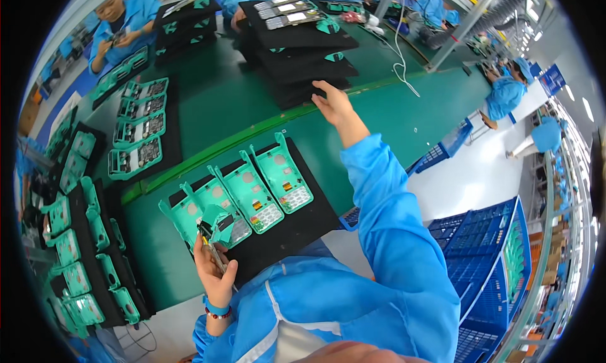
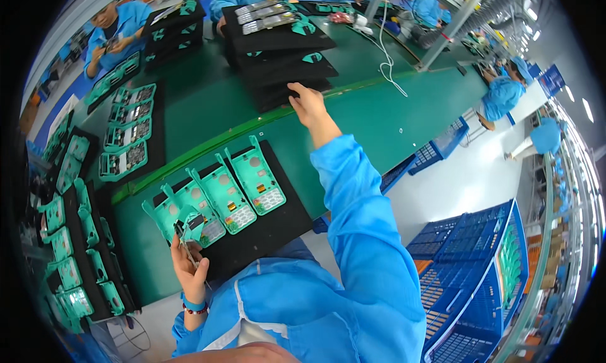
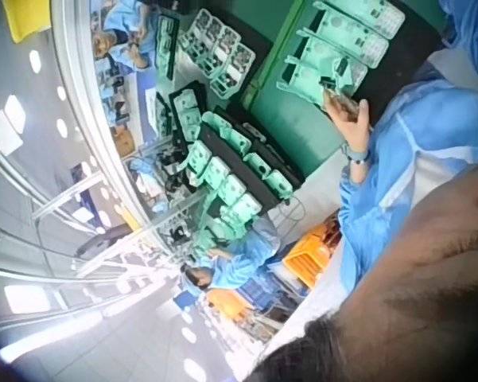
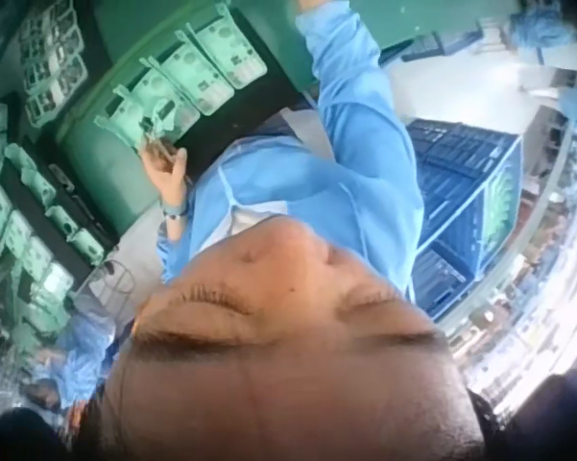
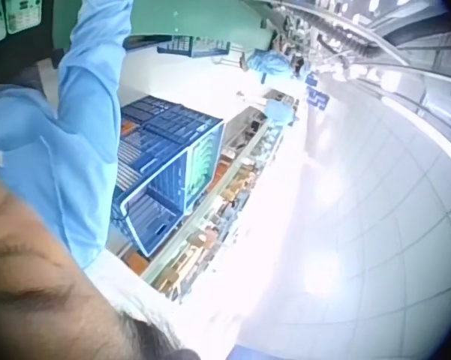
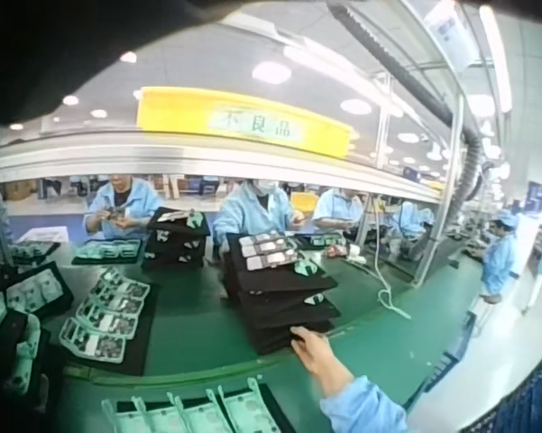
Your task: The person assembles handheld electronic devices on a production line by attaching circuit board components into device casings, pressing them securely into place by hand, and sliding trays along the conveyor line.
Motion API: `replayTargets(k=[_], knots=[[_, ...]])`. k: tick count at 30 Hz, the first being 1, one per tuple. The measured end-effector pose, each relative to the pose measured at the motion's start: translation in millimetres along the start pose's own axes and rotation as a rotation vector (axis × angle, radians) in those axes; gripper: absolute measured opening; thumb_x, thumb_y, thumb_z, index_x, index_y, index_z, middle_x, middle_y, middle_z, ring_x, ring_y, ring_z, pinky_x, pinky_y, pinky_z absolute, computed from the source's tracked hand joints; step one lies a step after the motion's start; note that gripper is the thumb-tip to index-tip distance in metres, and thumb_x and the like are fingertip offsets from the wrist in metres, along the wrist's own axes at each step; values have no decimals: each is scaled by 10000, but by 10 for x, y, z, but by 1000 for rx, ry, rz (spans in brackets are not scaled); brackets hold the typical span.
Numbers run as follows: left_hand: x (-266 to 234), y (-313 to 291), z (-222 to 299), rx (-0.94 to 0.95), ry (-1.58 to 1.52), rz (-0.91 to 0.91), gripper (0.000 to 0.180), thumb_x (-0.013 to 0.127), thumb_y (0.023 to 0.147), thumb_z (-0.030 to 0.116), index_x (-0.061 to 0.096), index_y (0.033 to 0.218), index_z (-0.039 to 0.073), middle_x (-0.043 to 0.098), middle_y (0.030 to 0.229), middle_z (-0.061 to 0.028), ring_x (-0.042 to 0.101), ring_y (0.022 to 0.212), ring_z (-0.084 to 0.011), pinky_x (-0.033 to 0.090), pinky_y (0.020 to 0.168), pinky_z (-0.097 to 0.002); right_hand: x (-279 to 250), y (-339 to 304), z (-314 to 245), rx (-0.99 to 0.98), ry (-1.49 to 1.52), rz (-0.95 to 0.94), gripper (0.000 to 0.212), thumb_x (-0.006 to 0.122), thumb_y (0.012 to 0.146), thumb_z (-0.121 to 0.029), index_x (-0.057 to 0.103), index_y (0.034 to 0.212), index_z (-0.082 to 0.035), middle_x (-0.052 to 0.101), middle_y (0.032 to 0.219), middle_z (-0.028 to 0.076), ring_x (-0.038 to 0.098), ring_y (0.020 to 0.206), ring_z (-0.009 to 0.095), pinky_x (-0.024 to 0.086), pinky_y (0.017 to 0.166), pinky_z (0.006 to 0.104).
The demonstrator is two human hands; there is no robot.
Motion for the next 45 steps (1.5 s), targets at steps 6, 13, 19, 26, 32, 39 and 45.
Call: replayTargets(k=[6, 13, 19, 26, 32, 39, 45], knots=[[4, 4, -1, 0, 40, -13, 924, 739, 765, 47, 233, 1538, 74, 510, 1099, -70, 474, 842, -113, 411, 686, -228, -88, 63, -61, -29, -171, 157, 363, 804, 789, -170, 611, 1048, -6, 516, 883, 61, 528, 740, 168, 507, 662, 278], [7, -38, 5, 24, 92, -7, 945, 742, 765, 0, 210, 1543, 64, 498, 1149, -76, 492, 931, -131, 439, 766, -249, -73, 336, -12, 154, -480, 74, 339, 666, 922, -327, 602, 1093, -42, 545, 789, 39, 632, 726, 198, 467, 531, 262], [-19, 1, -17, 56, 75, -18, 928, 750, 785, 71, 216, 1543, 58, 515, 1122, -85, 496, 875, -126, 433, 737, -240, -34, 481, 76, 109, 1, 32, 288, 563, 981, -163, 554, 1216, 3, 571, 1177, 118, 699, 824, 330, 607, 610, 353], [-103, -38, -68, 82, 32, -17, 890, 748, 805, 109, 240, 1535, 81, 531, 1138, -110, 496, 870, -129, 431, 716, -246, -327, 325, -177, -65, -47, 101, 279, 544, 981, -105, 536, 1208, 57, 607, 1117, 132, 700, 771, 330, 626, 676, 359], [-126, -14, -84, 101, -18, -31, 845, 715, 808, 104, 260, 1519, 60, 514, 1158, -129, 503, 957, -180, 449, 720, -275, -967, -115, -424, -142, -104, 82, 235, 492, 1003, -119, 526, 1157, 55, 616, 1051, 154, 674, 732, 297, 587, 687, 357], [-119, -19, -55, 103, -24, -3, 829, 728, 810, 168, 290, 1498, 20, 534, 1126, -121, 512, 838, -149, 435, 704, -258, -1662, -788, -584, -132, -151, 91, 231, 480, 1004, -121, 540, 1152, 45, 629, 1071, 156, 656, 787, 276, 557, 735, 350], [-68, -47, -36, 74, -105, -35, 880, 718, 809, 64, 229, 1541, 83, 535, 1122, -135, 513, 839, -141, 450, 692, -248, -2089, -1294, -535, -114, -159, 113, 240, 477, 1019, -138, 549, 1182, 23, 656, 1012, 139, 638, 802, 227, 535, 752, 323]])
Point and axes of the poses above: each hand's wrist, its own y-axis towards the middle knuckle, its own x-axis out of the palm, z = x × y, the point moved 8 cm from there along y, towards the middle knuckle
